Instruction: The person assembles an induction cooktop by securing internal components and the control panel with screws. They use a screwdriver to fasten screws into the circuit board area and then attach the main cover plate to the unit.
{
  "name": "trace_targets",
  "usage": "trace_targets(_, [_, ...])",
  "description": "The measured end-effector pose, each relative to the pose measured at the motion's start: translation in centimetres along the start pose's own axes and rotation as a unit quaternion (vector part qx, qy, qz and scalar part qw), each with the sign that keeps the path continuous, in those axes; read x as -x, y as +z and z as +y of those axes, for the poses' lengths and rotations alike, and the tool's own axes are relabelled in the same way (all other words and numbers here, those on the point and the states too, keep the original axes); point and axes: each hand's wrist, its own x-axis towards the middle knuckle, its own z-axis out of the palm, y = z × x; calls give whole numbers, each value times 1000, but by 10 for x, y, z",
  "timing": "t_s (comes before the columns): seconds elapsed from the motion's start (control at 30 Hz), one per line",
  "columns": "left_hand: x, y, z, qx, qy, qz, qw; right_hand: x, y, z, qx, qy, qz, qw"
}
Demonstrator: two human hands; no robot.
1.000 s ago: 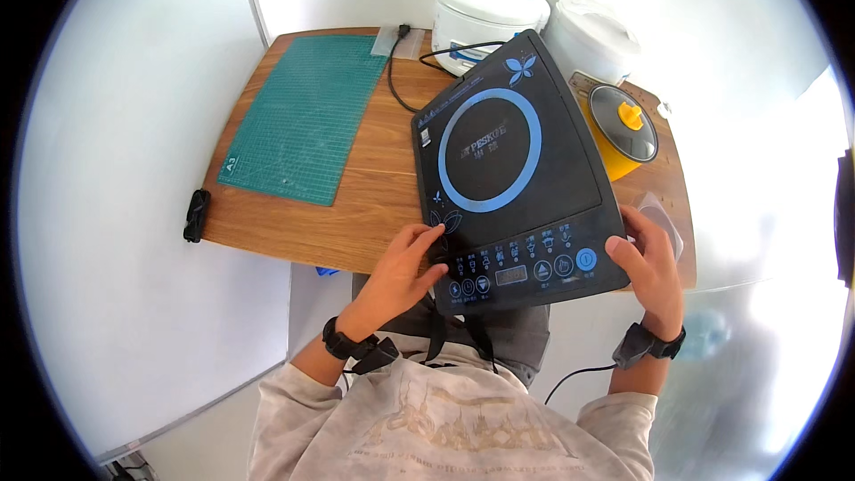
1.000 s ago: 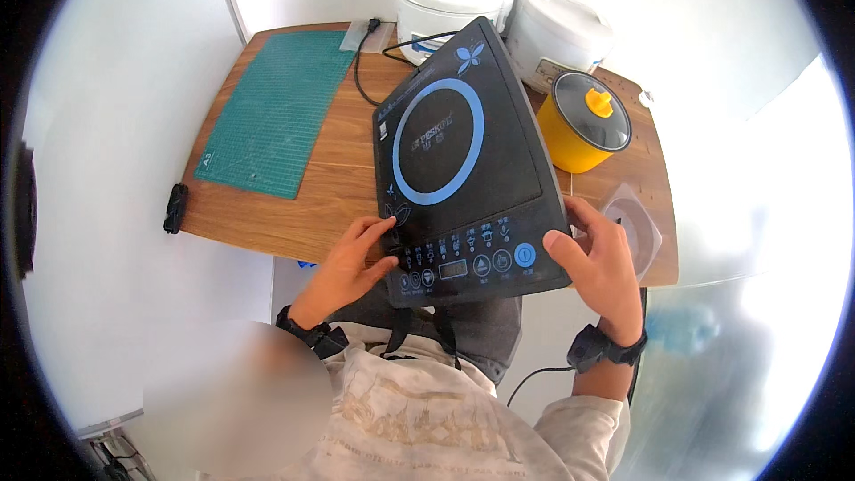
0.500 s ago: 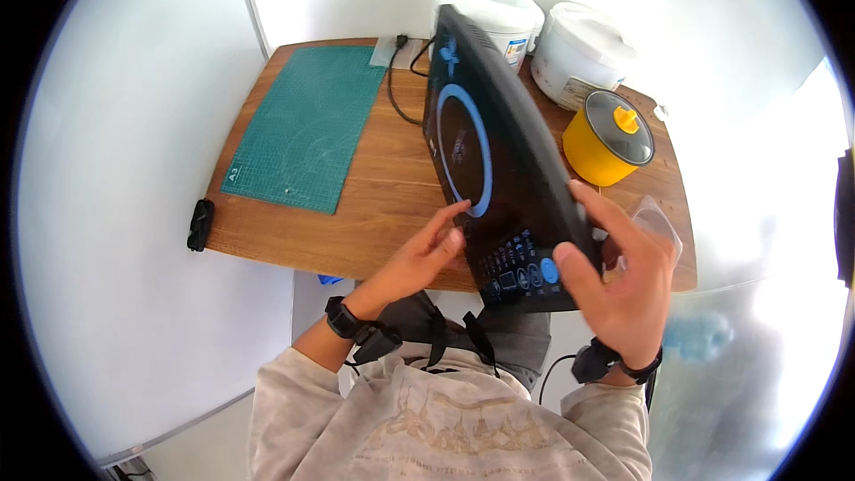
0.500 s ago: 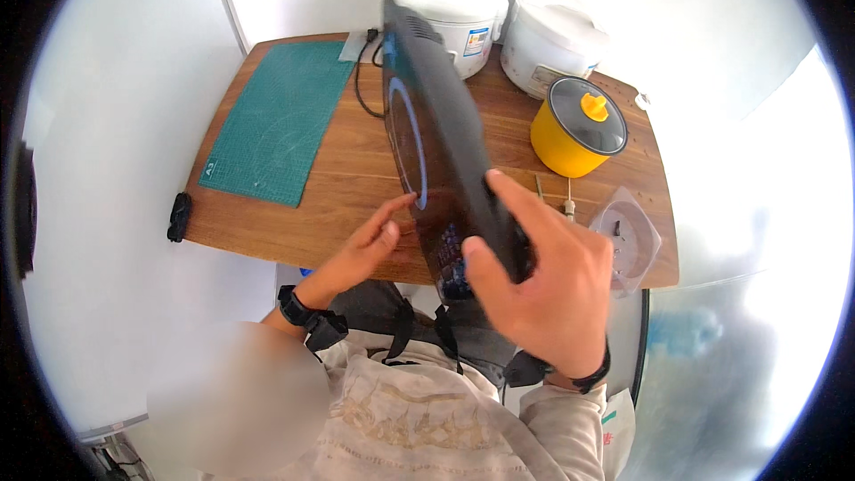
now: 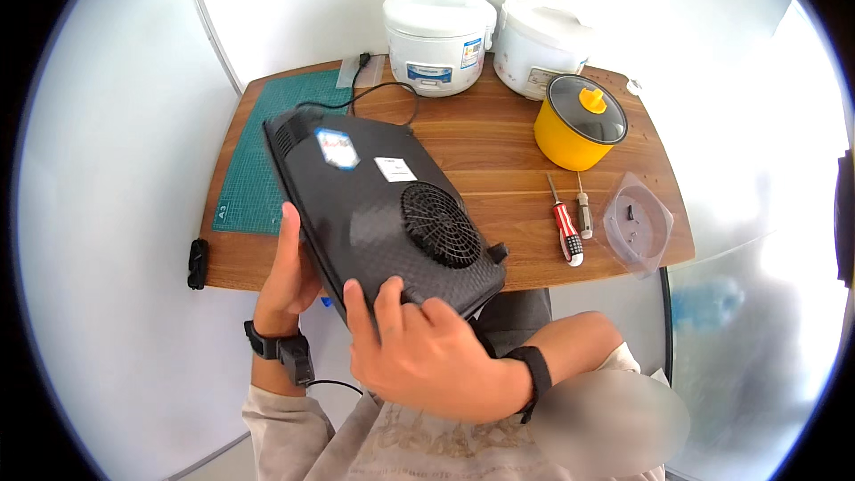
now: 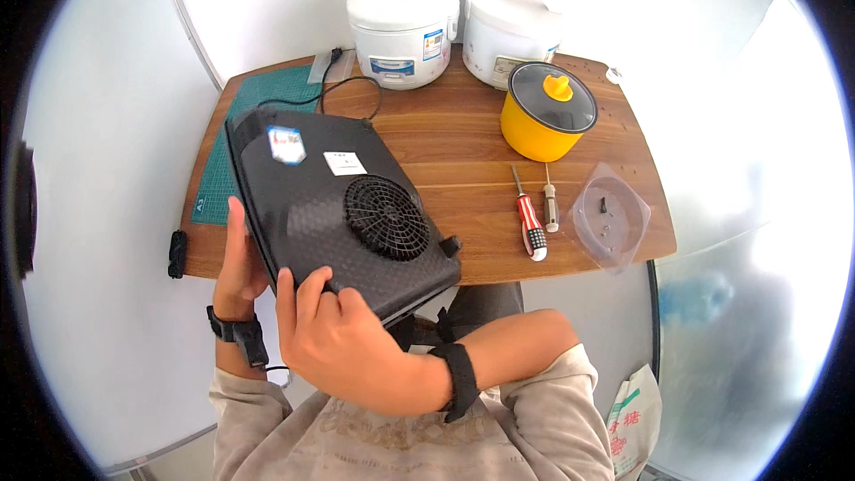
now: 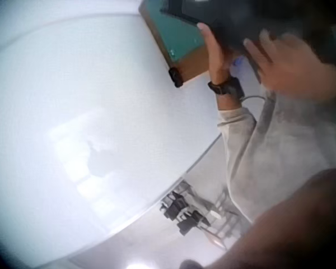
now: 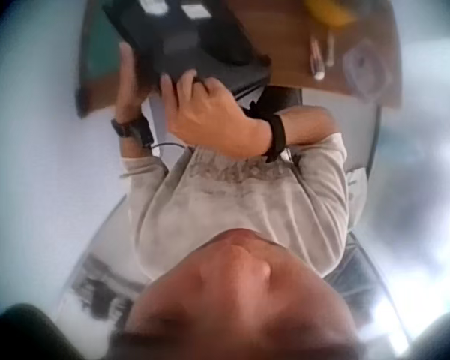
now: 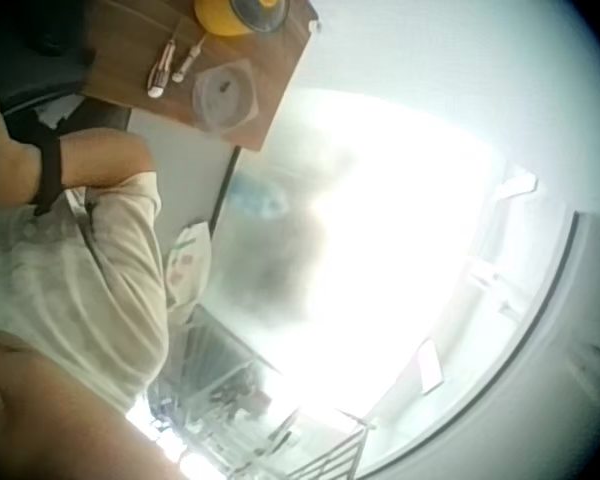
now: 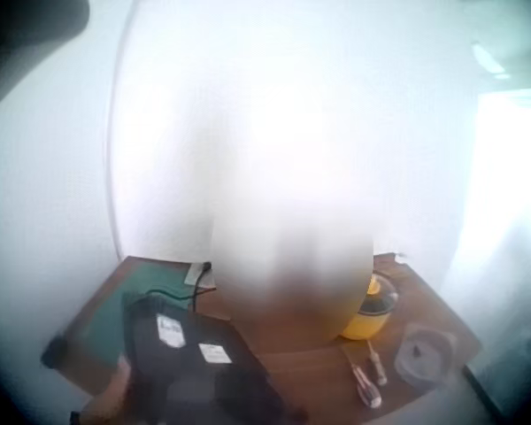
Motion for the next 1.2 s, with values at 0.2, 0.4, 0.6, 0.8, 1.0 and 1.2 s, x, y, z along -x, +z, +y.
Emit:
trace_targets(0.2, [6,-15,-27,-18,-32,84,996,20,22,-17,24,-60,-52,997])
trace_targets(0.4, [-6,-31,-45,-52,9,133,990,35,26,7,-270,-67,-118,953])
trace_targets(0.6, [-13,-43,-43,-53,-42,130,989,59,16,84,-382,42,-154,910])
trace_targets(0.8, [-32,-59,-53,-71,-74,143,984,111,42,128,-285,217,-187,915])
trace_targets(1.0, [-43,-62,-47,-80,-160,73,981,137,66,119,-296,262,-175,902])
trace_targets(1.2, [-56,-75,-47,-143,-221,10,965,142,67,108,-257,293,-153,908])
